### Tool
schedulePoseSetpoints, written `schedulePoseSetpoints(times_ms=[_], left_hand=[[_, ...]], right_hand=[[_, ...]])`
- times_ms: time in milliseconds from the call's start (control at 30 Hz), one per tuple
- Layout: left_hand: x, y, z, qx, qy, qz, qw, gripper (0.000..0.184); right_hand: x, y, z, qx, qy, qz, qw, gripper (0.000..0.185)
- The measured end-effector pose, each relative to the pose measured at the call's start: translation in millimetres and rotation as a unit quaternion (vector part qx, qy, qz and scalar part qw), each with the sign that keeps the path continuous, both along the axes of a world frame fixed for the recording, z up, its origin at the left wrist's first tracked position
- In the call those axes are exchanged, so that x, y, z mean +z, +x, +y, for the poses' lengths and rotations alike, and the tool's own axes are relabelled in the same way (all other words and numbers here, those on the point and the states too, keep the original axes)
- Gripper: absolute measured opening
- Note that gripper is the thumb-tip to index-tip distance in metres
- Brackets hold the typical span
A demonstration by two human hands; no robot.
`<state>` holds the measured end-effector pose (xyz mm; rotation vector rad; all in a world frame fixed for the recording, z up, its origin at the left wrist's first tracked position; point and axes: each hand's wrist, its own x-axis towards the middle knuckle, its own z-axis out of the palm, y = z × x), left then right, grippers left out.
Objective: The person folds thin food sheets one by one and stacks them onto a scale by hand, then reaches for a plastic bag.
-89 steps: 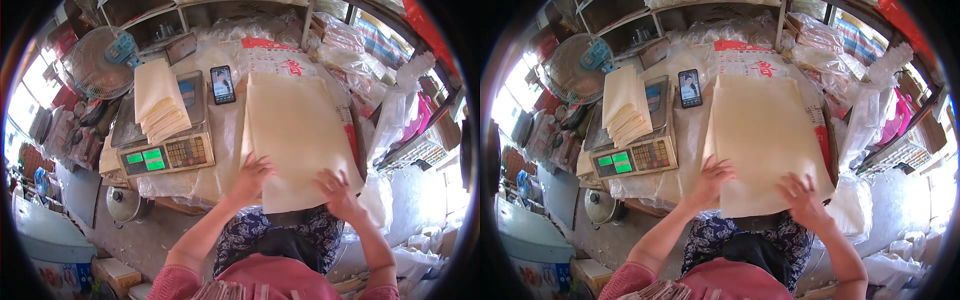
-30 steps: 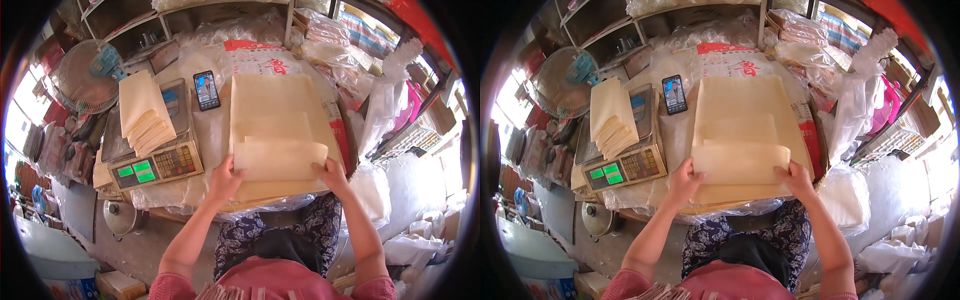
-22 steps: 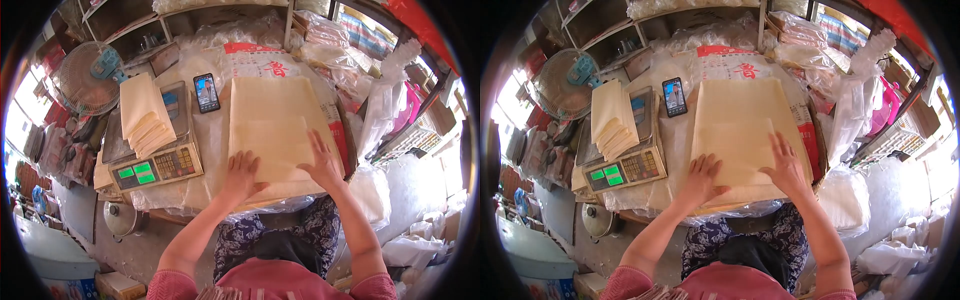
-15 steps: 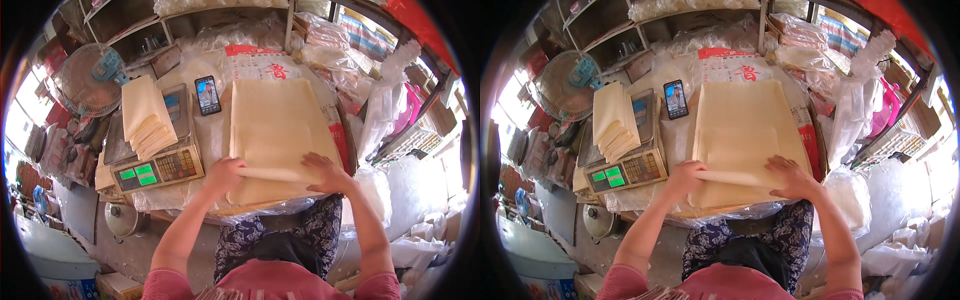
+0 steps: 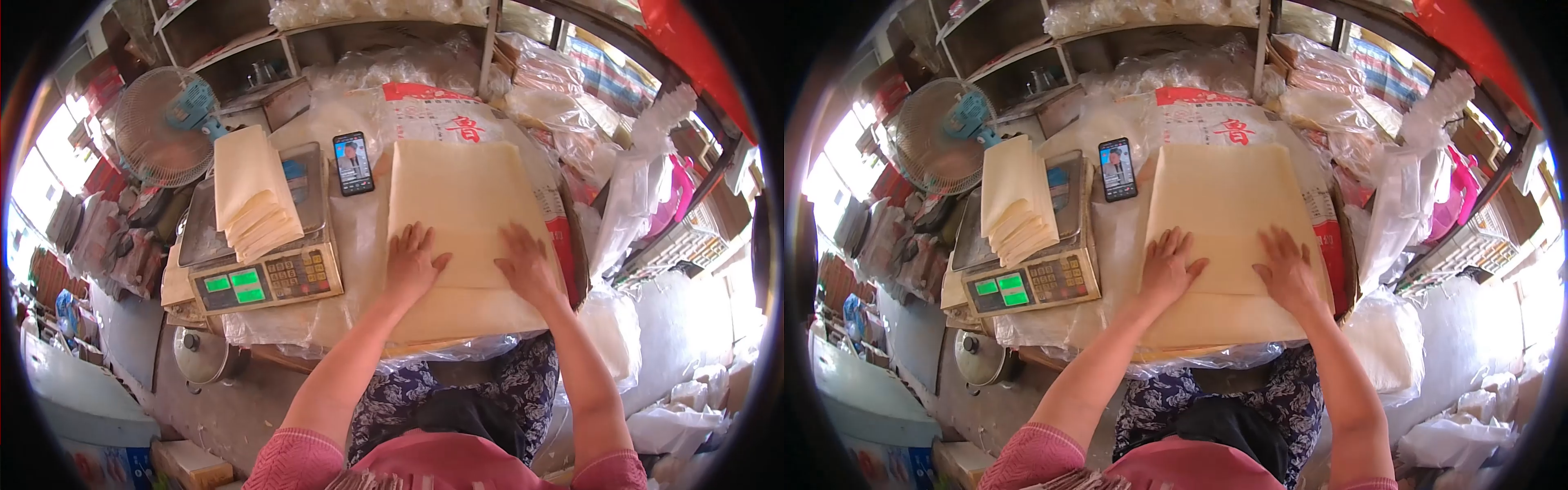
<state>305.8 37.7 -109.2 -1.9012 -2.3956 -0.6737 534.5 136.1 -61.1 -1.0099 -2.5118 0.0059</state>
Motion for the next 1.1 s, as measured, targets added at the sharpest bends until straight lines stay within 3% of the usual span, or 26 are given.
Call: schedulePoseSetpoints(times_ms=[100,200,233,267,300,400,467,567,600,667,800,933,967,1000,1033,1100], left_hand=[[-5.5,-2.2,1.3,0.002,0.008,-0.031,0.999,0.069],[15.3,31.3,-25.0,0.127,0.220,-0.086,0.963,0.074],[9.6,40.6,-32.8,0.111,0.222,-0.304,0.920,0.075],[2.1,49.8,-42.9,0.090,0.212,-0.507,0.830,0.077],[-0.8,52.3,-49.9,0.065,0.193,-0.685,0.700,0.080],[23.6,35.8,-76.7,0.010,0.177,-0.623,0.762,0.084],[59.8,-1.0,-84.4,0.006,0.255,-0.577,0.776,0.088],[144.3,-79.4,-100.0,-0.019,0.390,-0.502,0.772,0.090],[159.9,-113.6,-103.3,0.027,0.416,-0.454,0.788,0.087],[193.4,-167.1,-116.0,0.018,0.421,-0.454,0.785,0.074],[172.2,-254.7,-131.9,0.132,0.332,-0.566,0.743,0.053],[160.5,-240.4,-138.5,0.182,0.362,-0.553,0.728,0.048],[151.4,-258.6,-138.9,0.131,0.334,-0.566,0.742,0.044],[164.8,-222.9,-135.7,0.119,0.352,-0.525,0.766,0.040],[154.9,-239.2,-138.6,0.109,0.324,-0.459,0.820,0.045],[150.2,-198.3,-136.7,0.228,0.421,-0.160,0.863,0.052]], right_hand=[[-30.4,0.2,2.2,0.017,-0.008,-0.050,0.999,0.047],[9.6,-18.6,-36.9,-0.093,-0.130,-0.132,0.978,0.047],[9.8,-24.4,-53.2,-0.079,-0.132,-0.147,0.977,0.048],[6.0,-25.8,-71.2,-0.064,-0.134,-0.163,0.975,0.049],[4.6,-24.4,-85.0,-0.016,-0.140,-0.107,0.984,0.049],[-6.3,-26.0,-105.8,0.094,-0.147,0.022,0.985,0.049],[-24.7,-16.7,-86.3,0.107,-0.137,0.054,0.983,0.050],[-29.2,-10.5,-83.3,0.124,-0.101,0.029,0.987,0.047],[-26.4,-9.6,-84.5,0.120,-0.097,0.020,0.988,0.046],[-24.5,-11.3,-86.4,0.117,-0.087,0.023,0.989,0.044],[-29.1,-11.4,-87.8,0.116,-0.059,0.024,0.991,0.043],[-29.3,-12.9,-83.3,0.123,-0.056,0.031,0.990,0.042],[-26.6,-12.9,-86.9,0.117,-0.064,0.029,0.991,0.041],[-24.3,-11.6,-87.8,0.131,-0.089,0.035,0.987,0.038],[-20.8,-14.0,-87.6,0.148,-0.111,0.047,0.982,0.034],[-15.2,-22.9,-94.4,0.192,-0.127,0.045,0.972,0.027]])
